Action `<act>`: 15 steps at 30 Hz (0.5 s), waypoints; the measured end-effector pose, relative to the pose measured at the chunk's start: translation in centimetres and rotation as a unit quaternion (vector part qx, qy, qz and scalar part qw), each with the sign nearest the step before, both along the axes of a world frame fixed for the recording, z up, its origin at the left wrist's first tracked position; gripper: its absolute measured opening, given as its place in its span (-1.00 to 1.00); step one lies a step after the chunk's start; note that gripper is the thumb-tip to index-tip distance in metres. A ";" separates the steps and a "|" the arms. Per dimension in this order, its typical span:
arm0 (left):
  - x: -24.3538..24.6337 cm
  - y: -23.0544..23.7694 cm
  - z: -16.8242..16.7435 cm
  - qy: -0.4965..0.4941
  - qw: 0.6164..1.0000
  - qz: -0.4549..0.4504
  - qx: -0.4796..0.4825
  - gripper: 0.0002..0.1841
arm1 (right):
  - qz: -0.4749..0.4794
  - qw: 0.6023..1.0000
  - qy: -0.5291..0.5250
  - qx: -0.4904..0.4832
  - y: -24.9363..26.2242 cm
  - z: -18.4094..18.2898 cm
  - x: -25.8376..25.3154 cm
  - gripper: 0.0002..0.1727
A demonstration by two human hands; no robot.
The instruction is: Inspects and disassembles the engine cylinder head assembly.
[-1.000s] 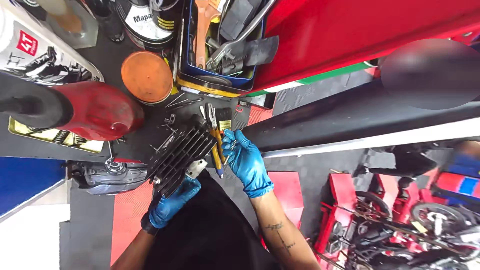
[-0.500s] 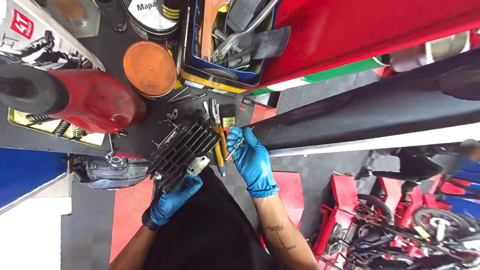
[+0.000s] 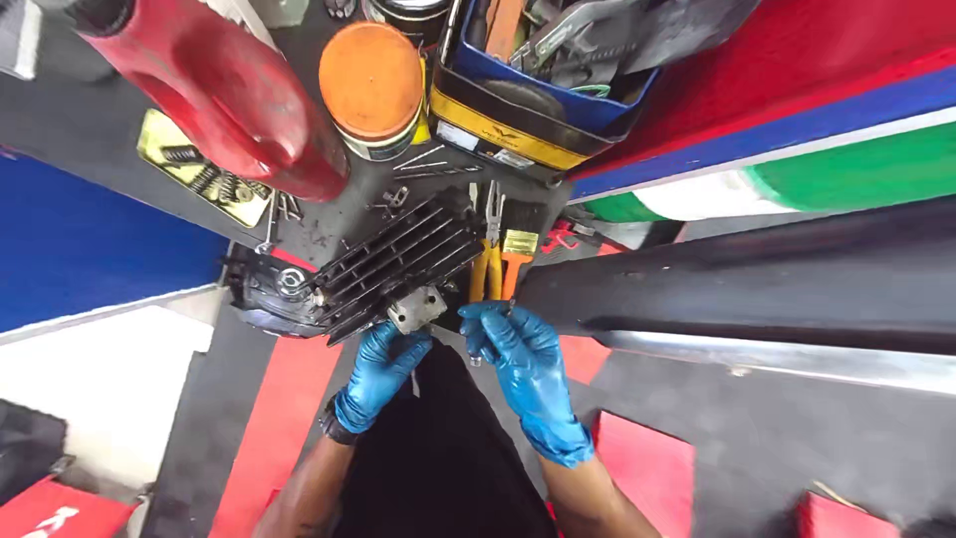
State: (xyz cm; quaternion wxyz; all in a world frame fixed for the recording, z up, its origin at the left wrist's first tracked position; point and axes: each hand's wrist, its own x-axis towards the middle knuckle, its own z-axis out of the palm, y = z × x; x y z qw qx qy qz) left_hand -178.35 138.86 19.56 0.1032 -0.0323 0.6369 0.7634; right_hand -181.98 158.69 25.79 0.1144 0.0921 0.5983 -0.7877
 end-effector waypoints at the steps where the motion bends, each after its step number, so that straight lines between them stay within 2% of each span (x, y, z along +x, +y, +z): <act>1: 0.1 0.2 0.1 -0.003 1.000 0.010 -0.004 -0.77 | 0.000 1.000 0.008 -0.008 -0.3 -0.4 0.5 -0.73; 11: 0.6 1.1 0.1 -0.019 0.999 0.043 0.002 -0.82 | -0.038 0.998 0.038 -0.023 -0.2 -1.7 3.1 -0.72; 15: 0.7 1.2 -0.2 -0.016 0.999 0.047 0.017 -0.82 | -0.046 0.998 0.051 0.000 -0.1 -2.0 3.2 -0.71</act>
